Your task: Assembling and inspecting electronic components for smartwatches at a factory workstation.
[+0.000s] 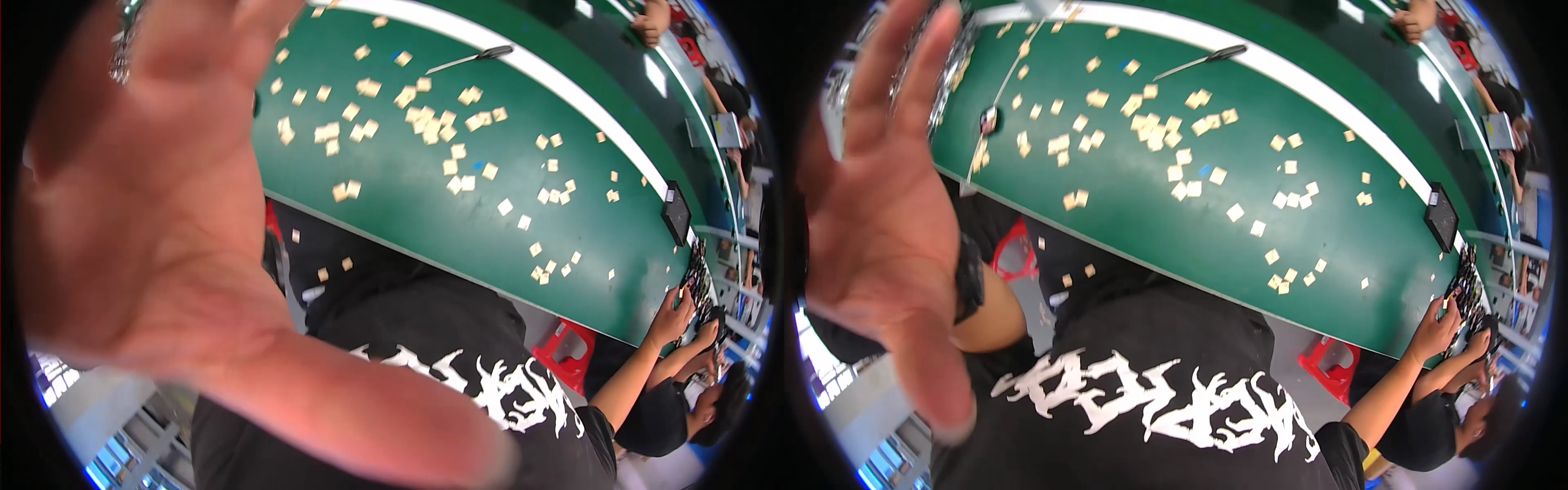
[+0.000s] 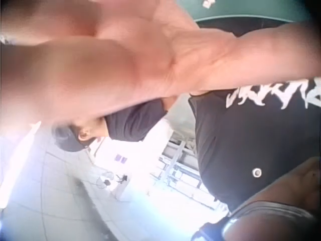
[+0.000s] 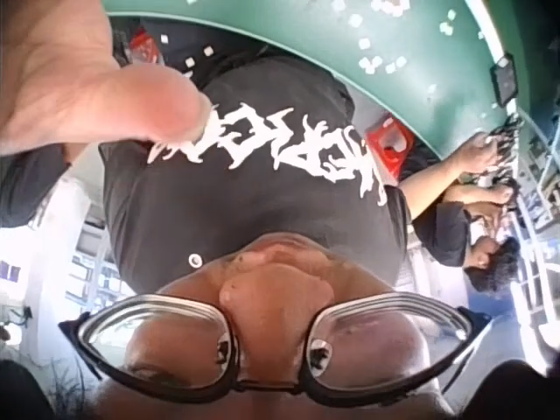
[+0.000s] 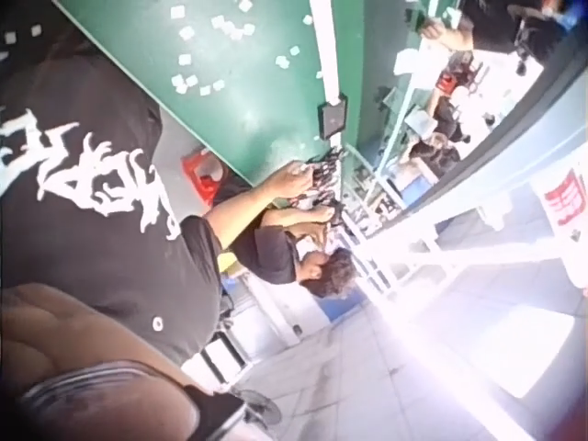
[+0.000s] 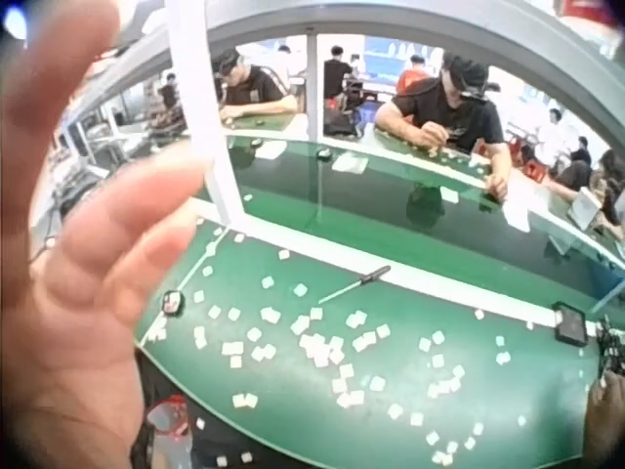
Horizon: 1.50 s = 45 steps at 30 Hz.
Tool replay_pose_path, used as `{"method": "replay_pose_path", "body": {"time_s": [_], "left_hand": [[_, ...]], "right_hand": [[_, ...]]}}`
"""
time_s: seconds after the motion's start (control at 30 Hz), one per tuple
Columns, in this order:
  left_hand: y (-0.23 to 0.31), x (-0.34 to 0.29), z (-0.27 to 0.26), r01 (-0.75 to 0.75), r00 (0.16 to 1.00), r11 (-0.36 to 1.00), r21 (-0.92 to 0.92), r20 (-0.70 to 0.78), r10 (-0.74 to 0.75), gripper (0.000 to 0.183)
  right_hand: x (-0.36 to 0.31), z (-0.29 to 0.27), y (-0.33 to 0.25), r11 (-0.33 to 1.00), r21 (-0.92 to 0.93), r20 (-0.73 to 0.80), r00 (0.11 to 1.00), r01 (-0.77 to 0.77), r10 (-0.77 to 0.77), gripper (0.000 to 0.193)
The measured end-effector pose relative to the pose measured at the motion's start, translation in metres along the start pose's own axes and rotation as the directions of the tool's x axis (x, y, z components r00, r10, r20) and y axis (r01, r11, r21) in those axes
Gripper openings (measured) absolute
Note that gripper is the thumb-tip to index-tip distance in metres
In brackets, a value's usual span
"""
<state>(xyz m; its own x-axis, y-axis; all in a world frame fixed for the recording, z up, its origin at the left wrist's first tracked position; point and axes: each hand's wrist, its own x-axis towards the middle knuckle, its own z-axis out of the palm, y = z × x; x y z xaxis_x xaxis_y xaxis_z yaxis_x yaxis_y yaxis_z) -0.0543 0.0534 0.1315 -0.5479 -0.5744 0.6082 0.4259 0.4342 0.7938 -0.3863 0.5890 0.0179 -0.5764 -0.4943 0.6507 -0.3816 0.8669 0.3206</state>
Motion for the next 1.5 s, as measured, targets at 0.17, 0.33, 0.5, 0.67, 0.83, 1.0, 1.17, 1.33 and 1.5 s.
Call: {"method": "replay_pose_path", "body": {"time_s": [0.17,0.33,0.5,0.67,0.83,1.0,1.17,1.33,1.5], "left_hand": [[-0.047,-0.011,0.007,0.372,0.9,0.894,-0.248,0.332,-0.282,0.072],[-0.075,-0.066,0.048,0.909,0.393,0.358,-0.214,0.728,-0.562,0.063],[-0.077,-0.071,0.059,0.97,0.224,0.028,-0.242,0.841,-0.492,0.052],[-0.078,-0.071,0.038,0.969,0.207,0.022,-0.246,0.757,-0.62,0.04],[-0.079,-0.073,0.025,0.972,0.213,0.071,-0.223,0.721,-0.66,0.042],[-0.08,-0.075,0.025,0.973,0.231,0.142,-0.184,0.713,-0.662,0.045],[-0.084,-0.071,0.02,0.974,0.185,0.027,-0.225,0.723,-0.666,0.047],[-0.093,-0.075,0.013,0.959,0.251,0.058,-0.276,0.742,-0.622,0.051],[-0.093,-0.074,0.009,0.958,0.281,0.158,-0.24,0.663,-0.694,0.05]], "right_hand": [[-0.004,-0.079,-0.086,0.973,0.184,-0.032,0.99,0.142,-0.139,0.028],[0.025,-0.129,-0.23,0.689,0.594,-0.205,0.907,0.414,-0.368,0.038],[0.043,-0.141,-0.313,0.466,0.729,-0.293,0.843,0.502,-0.451,0.032],[0.048,-0.139,-0.337,0.371,0.843,-0.167,0.845,0.39,-0.508,0.045],[0.057,-0.146,-0.351,0.125,0.966,0.255,0.907,-0.226,-0.334,0.041],[0.069,-0.152,-0.372,0.144,0.801,0.595,0.75,-0.58,-0.288,0.014],[0.071,-0.144,-0.369,0.107,0.709,0.68,0.635,-0.698,-0.366,0.011],[0.066,-0.134,-0.354,-0.093,0.582,0.761,0.581,-0.808,-0.29,0.011],[0.056,-0.124,-0.325,0.138,0.537,0.837,0.506,-0.832,-0.209,0.015]]}}
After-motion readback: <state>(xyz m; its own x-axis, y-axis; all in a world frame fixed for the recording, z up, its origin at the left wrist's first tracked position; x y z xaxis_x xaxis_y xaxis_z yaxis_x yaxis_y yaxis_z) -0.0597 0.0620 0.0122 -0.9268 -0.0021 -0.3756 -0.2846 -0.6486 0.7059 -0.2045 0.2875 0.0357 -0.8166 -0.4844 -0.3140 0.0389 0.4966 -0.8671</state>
